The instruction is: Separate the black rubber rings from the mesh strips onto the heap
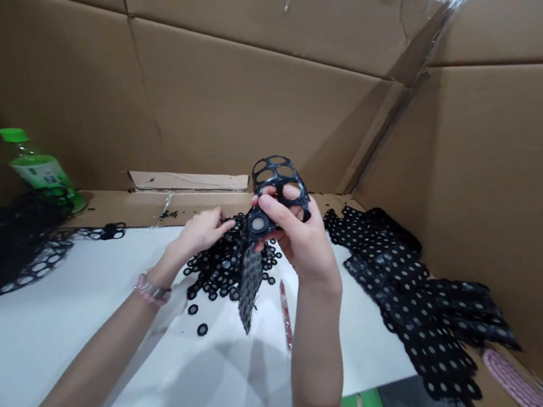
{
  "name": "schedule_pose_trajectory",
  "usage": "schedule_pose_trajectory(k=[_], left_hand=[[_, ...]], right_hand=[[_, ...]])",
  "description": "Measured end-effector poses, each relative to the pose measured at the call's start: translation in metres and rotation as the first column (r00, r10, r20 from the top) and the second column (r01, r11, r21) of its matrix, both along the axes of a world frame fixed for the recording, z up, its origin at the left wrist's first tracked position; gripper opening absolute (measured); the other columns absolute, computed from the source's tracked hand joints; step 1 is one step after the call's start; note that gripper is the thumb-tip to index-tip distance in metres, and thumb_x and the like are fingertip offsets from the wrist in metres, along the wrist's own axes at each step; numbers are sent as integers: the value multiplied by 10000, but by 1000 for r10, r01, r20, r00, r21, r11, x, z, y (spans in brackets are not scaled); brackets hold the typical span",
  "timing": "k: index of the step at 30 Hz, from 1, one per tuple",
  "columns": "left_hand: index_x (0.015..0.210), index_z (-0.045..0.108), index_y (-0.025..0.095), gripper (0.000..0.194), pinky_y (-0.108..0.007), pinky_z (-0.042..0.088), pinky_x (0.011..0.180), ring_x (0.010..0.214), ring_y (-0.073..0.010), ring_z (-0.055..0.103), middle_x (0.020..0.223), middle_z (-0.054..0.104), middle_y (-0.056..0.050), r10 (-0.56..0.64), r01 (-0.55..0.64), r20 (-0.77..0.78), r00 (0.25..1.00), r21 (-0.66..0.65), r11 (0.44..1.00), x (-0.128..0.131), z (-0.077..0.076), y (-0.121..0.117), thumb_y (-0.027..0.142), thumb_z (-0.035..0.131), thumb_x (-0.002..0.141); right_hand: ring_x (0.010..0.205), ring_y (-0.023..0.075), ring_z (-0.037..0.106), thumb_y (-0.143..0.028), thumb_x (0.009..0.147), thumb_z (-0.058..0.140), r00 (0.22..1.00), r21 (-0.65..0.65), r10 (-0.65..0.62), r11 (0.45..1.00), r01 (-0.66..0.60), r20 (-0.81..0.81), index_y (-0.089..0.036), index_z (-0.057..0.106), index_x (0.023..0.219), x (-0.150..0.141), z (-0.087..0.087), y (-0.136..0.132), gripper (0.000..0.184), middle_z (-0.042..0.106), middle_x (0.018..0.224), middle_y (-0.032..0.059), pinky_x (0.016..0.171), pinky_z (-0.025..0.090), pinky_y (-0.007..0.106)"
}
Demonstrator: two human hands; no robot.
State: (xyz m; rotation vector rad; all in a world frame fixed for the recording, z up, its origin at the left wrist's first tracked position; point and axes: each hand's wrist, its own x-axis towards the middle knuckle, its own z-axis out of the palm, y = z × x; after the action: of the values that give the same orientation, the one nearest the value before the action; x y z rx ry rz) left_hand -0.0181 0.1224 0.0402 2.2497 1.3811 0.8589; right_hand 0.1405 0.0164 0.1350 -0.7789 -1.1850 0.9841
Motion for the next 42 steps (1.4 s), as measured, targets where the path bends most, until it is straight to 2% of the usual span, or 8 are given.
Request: schedule_pose_trajectory(k=[4, 8, 13, 20, 24, 30, 35, 42], left_hand=[[809, 529, 186, 255, -243, 393, 554, 613, -127, 497, 713, 555, -20, -226, 0, 420, 879, 474, 880, -9, 61, -56, 400, 405, 870], [788, 557, 184, 194, -246, 440, 566, 641, -123, 514, 730, 563, -17, -445, 96, 375, 813, 667, 739, -8, 87, -96, 353, 639, 741], [804, 578, 171, 169, -248, 495, 573, 663, -125, 554, 775, 584, -36, -455, 112, 455, 766, 602, 791, -4, 83, -99, 302, 658, 736], [825, 614, 174, 156, -242, 552, 610, 743, -145, 608, 830, 624, -46, -439, 108, 536, 721, 539, 835, -7, 87, -106, 278, 671, 725], [830, 636, 162, 112, -249, 562, 646, 784, -158, 628, 856, 653, -53, -419, 152, 550, 722, 465, 872, -9, 88, -109, 244, 643, 753], [862, 635, 164, 96, -226, 552, 666, 832, -148, 620, 888, 657, -51, -405, 111, 526, 747, 503, 857, -4, 84, -106, 215, 575, 808], [910, 605, 170, 120, -264, 554, 734, 875, -162, 608, 905, 628, -56, -401, 94, 566, 720, 493, 865, -1, 83, -109, 224, 579, 806], [952, 582, 168, 173, -261, 545, 702, 817, -145, 590, 899, 609, -55, -387, 33, 448, 806, 619, 785, -5, 85, -112, 166, 607, 781]], right_hand=[[558, 119, 598, -315, 703, 661, 997, -4, 68, 998, -68, 24, -223, 606, 787, -6, -1, 0, 136, 651, 739, -22, 378, 498, 206], [635, 137, 628, -308, 694, 676, 974, -5, 217, 976, -217, 65, -239, 600, 821, -12, -2, -4, 163, 647, 801, -21, 445, 534, 221], [787, 158, 641, -242, 676, 702, 957, 61, 275, 958, -281, 88, -298, 601, 911, -14, -3, -10, 262, 648, 944, -40, 568, 571, 261], [803, 172, 647, -263, 683, 697, 977, 129, 146, 978, -166, 153, -264, 633, 904, -19, -1, -14, 230, 679, 890, -12, 705, 564, 321], [725, 171, 651, -249, 653, 725, 982, 138, 97, 983, -120, 159, -246, 638, 869, -18, -2, -14, 233, 679, 848, -5, 633, 575, 303], [656, 149, 642, -223, 649, 727, 984, 138, 105, 983, -124, 142, -268, 629, 844, -15, -4, -11, 222, 647, 739, -32, 610, 587, 306], [835, 182, 640, -265, 685, 701, 977, 171, 112, 975, -143, 180, -284, 609, 944, -13, -3, -14, 275, 660, 924, -2, 681, 581, 326], [823, 180, 642, -259, 733, 654, 980, 238, -10, 971, -38, 197, -270, 600, 945, -15, -3, -18, 218, 654, 988, 3, 625, 588, 305]])
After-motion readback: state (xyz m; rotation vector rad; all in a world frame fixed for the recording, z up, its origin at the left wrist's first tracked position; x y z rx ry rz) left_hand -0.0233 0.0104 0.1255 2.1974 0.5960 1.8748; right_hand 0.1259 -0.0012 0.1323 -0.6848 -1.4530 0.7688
